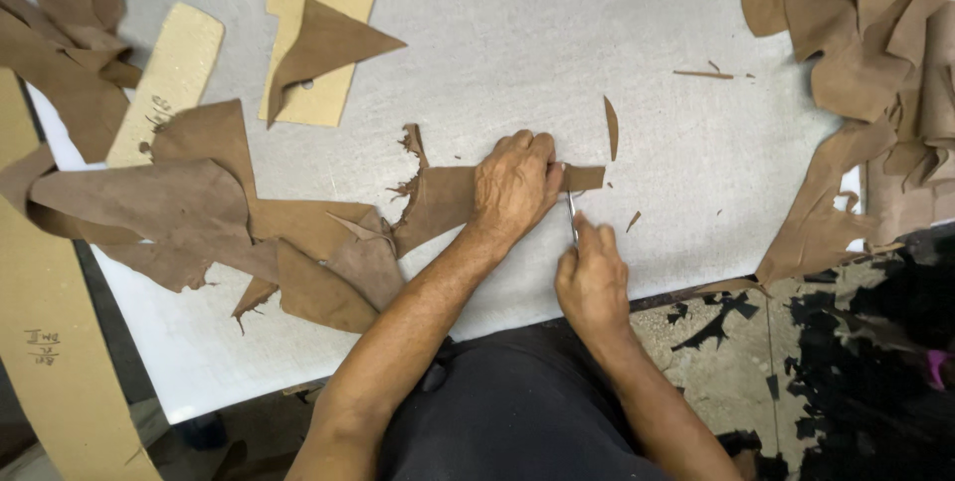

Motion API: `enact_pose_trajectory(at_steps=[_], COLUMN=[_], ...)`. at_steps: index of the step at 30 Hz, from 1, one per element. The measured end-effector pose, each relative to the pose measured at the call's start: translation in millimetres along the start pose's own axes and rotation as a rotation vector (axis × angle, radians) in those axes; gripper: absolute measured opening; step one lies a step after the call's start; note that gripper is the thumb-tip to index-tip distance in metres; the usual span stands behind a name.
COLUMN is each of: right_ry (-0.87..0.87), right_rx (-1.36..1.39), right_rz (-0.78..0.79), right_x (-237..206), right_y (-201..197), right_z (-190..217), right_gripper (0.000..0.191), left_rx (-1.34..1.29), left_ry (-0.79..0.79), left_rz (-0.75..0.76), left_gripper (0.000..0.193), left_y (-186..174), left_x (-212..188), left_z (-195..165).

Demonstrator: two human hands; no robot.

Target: The person uses a utility knife to cut brown leather pieces on a white worktable. They place cardboard templates on the leather, trace around them, and cut out shapes. The person repeatedly repositions templates and cuts multiple pieces, then stacks the cut leather pieces on the table.

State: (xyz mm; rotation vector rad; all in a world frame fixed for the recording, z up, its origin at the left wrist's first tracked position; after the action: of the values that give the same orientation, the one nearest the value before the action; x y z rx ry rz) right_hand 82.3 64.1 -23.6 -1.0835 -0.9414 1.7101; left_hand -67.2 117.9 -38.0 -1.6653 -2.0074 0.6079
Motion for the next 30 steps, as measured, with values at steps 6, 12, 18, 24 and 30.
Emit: enact_pose_trajectory(at_steps=[6,12,18,24,30], right_ry=[-0.092,0.016,-0.069,-0.311,-0.276], right_rx=[0.149,0.751,0.737,0.547,-0.214], right_rz=[0.094,0.094,0.003,-0.647,0.186], right_x=[20,72,169,263,190], right_y=[-35,-26,-59,-194,-97], right_z=[-44,-54,-108,-162,-65], right_gripper=[0.041,0.036,0.019,0.017,0.038], left_rx=[0.119,-0.374,-0.011,0.353,0.384], left_ry=[-0.028,-0.491,-0.127,-0.446,-0.351], left_rz=[0.224,0.352,-0.208,-0.308,-0.132], left_gripper=[0.02,0.016,0.018,0.036,0.013], left_y=[-13,1,-66,-117,-33], left_x=[2,2,-20,-50,-70], left_z=[-12,-27,-14,22,18])
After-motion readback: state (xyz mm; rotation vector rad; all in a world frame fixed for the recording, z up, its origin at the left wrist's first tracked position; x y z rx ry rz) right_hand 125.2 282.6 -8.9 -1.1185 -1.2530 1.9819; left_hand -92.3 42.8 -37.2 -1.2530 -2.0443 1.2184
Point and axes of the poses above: each hand's wrist, its own x-axis towards the middle knuckle, its own y-axis out of the palm, z = x × y, the point moved 5 cm from there along x, towards the middle knuckle, and after that the axes turned 11 degrees about -x, right-handed, at the moved point
